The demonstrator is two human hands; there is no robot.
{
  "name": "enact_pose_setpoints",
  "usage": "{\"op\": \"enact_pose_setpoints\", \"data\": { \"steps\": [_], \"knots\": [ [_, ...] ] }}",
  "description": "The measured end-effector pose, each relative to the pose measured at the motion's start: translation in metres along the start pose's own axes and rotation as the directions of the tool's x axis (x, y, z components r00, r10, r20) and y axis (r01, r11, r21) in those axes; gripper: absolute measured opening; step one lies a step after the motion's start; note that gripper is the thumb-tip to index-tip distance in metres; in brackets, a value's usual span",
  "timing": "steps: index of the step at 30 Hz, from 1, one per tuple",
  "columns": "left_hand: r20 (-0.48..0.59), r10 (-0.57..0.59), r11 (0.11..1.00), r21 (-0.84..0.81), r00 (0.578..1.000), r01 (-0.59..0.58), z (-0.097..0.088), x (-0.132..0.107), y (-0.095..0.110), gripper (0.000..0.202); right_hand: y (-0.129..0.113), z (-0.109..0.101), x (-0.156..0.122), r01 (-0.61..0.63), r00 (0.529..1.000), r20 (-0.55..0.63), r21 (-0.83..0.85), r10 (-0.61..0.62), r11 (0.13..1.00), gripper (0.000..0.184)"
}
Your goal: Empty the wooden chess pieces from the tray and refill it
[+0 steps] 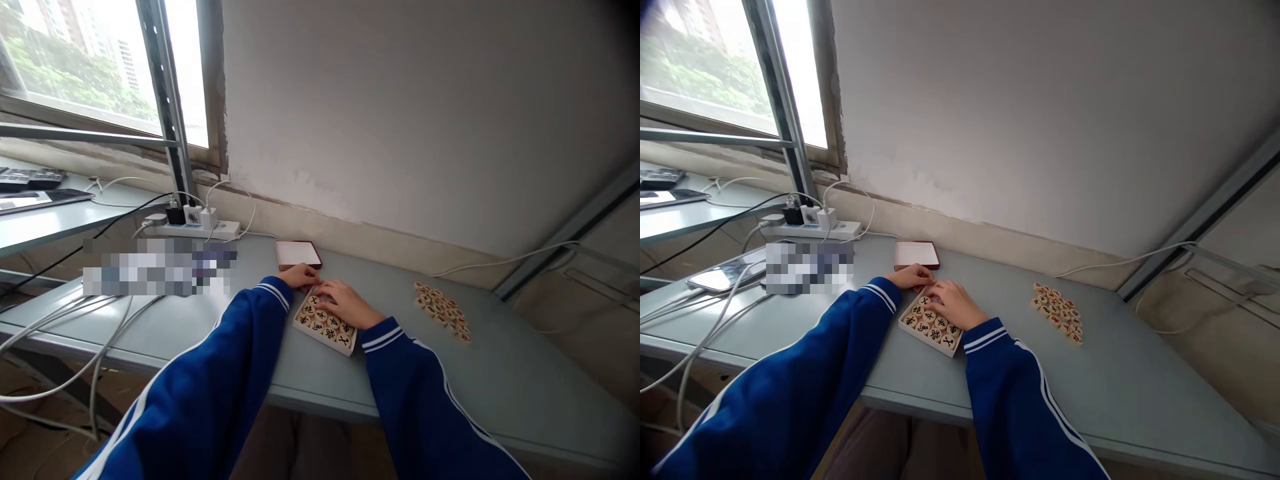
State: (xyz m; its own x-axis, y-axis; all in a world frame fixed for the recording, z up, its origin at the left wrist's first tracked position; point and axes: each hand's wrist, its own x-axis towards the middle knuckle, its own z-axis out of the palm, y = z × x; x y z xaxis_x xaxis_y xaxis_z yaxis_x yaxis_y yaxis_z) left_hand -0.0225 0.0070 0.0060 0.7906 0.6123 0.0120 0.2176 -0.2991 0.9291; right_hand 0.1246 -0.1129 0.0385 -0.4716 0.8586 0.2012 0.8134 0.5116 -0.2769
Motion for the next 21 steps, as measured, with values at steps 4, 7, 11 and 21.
{"op": "enact_pose_setpoints", "data": {
  "steps": [4, 7, 11, 21],
  "knots": [
    [-0.062, -0.022, 0.998, -0.060, 0.998, 0.019, 0.000, -0.001, -0.004, 0.041, -0.003, 0.001, 0.000, 0.007, 1.000, -0.026, 0.080, -0.005, 0.997, 0.023],
    [-0.048, -0.012, 0.996, -0.089, 0.999, 0.007, -0.001, -0.001, -0.006, 0.043, -0.007, 0.003, 0.001, -0.015, 0.998, -0.059, 0.232, 0.029, 0.973, 0.020],
    [0.001, 0.001, 0.996, -0.087, 1.000, -0.001, -0.002, -0.001, -0.005, 0.050, -0.002, -0.005, -0.002, -0.016, 0.970, -0.228, 0.300, 0.088, 0.954, 0.021],
    [0.018, 0.085, 0.996, 0.005, 0.996, -0.085, -0.001, -0.004, -0.006, 0.053, 0.102, -0.020, -0.060, -0.396, 0.893, -0.177, 0.129, 0.414, 0.909, 0.032]
  ]
}}
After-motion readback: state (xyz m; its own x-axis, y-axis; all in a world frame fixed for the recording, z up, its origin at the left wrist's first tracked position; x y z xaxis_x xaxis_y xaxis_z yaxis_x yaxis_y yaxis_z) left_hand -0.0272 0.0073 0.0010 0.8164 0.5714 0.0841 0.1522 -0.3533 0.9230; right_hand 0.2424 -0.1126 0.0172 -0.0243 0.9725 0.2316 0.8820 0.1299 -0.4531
